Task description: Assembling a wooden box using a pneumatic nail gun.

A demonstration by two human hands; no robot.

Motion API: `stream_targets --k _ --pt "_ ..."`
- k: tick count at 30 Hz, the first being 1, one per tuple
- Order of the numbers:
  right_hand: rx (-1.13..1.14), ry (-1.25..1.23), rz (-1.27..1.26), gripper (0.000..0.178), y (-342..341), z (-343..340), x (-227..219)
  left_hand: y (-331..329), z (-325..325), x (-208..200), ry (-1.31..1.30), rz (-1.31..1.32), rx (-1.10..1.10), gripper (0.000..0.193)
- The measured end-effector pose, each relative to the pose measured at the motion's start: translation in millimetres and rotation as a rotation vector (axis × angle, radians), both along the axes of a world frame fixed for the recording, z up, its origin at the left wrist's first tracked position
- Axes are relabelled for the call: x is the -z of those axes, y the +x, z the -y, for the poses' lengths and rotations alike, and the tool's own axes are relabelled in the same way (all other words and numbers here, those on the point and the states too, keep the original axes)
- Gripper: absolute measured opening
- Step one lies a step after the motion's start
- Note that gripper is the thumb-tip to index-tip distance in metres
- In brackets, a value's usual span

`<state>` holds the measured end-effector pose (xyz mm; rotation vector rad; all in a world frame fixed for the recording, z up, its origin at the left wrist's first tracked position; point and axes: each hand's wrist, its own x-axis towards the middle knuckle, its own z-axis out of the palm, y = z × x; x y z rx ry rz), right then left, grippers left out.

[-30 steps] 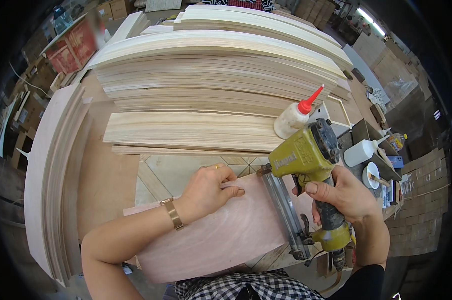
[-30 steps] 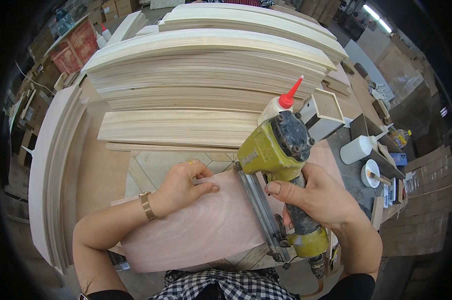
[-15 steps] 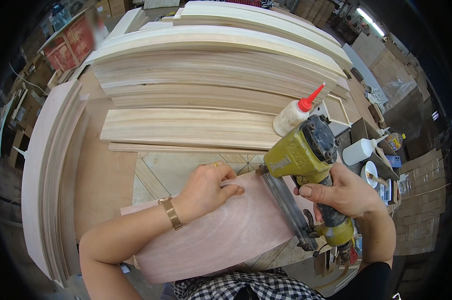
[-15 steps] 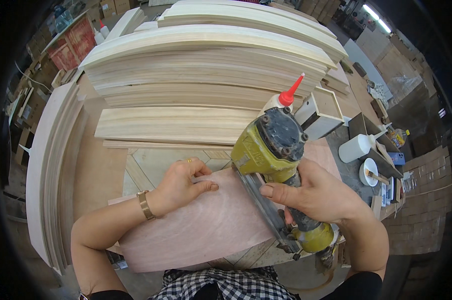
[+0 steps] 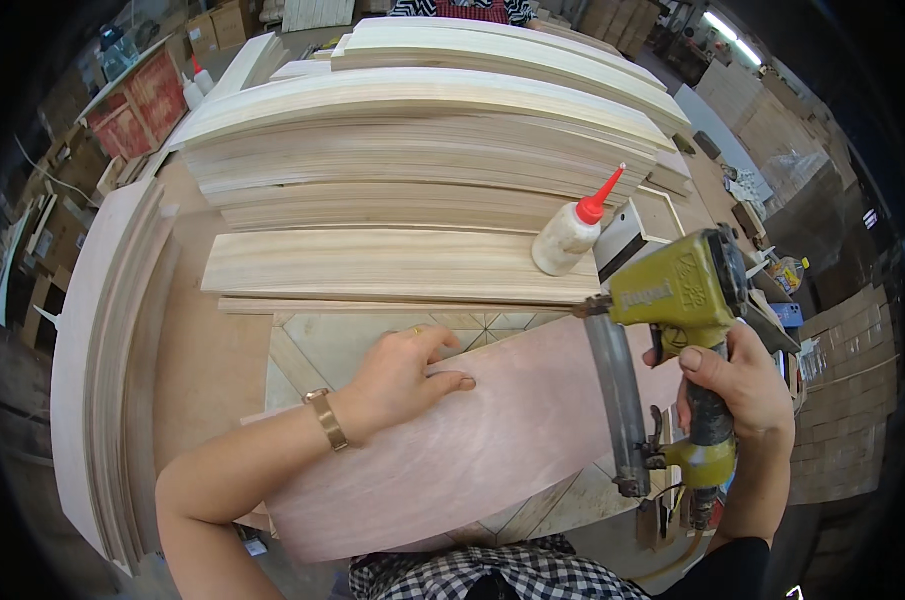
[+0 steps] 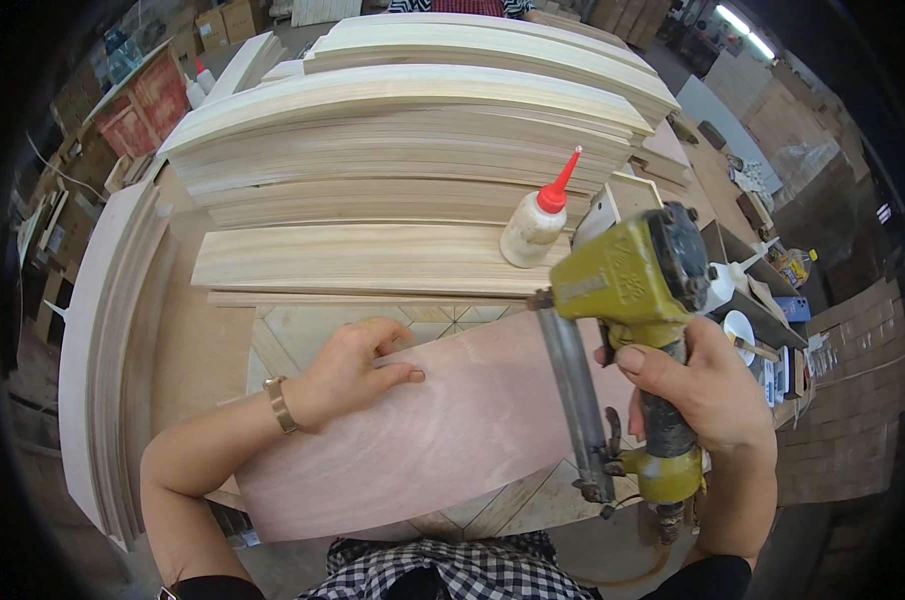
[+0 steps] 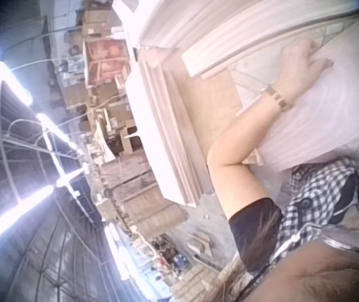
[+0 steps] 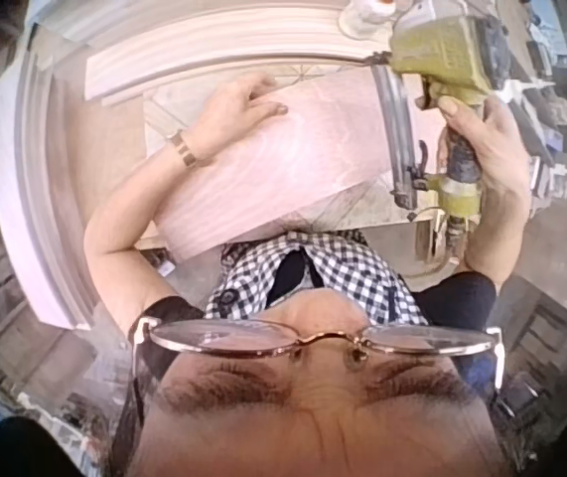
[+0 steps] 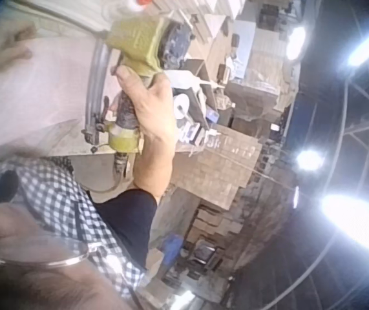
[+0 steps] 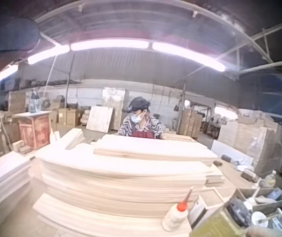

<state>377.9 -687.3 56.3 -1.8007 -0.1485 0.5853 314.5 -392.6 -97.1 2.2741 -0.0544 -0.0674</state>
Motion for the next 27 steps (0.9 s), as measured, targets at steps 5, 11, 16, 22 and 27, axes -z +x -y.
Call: stream_targets --k 5,11,16,22,27 --pt "0.045 -0.021 0.028 0.045 8.9 30.3 10.9 24.7 14.7 -7.6 0.045 0.069 0.069 0.039" --pt "0.092 -0.013 -0.065 0.038 26.9 38.7 20.5 79.3 67.9 -4.8 -0.077 -0.102 0.083 0.029" --pt "0.044 0.029 -0.139 0.042 35.6 38.0 22.9 81.3 86.5 7.2 -0.168 -0.046 0.027 0.026" --pt "0.035 0.024 -0.18 0.041 38.5 38.0 24.4 66.9 84.3 15.8 -0.268 -0.076 0.09 0.021" --pt "0.157 0.054 -0.107 0.047 14.2 64.0 12.1 36.2 74.4 12.0 -0.236 0.012 0.212 0.018"
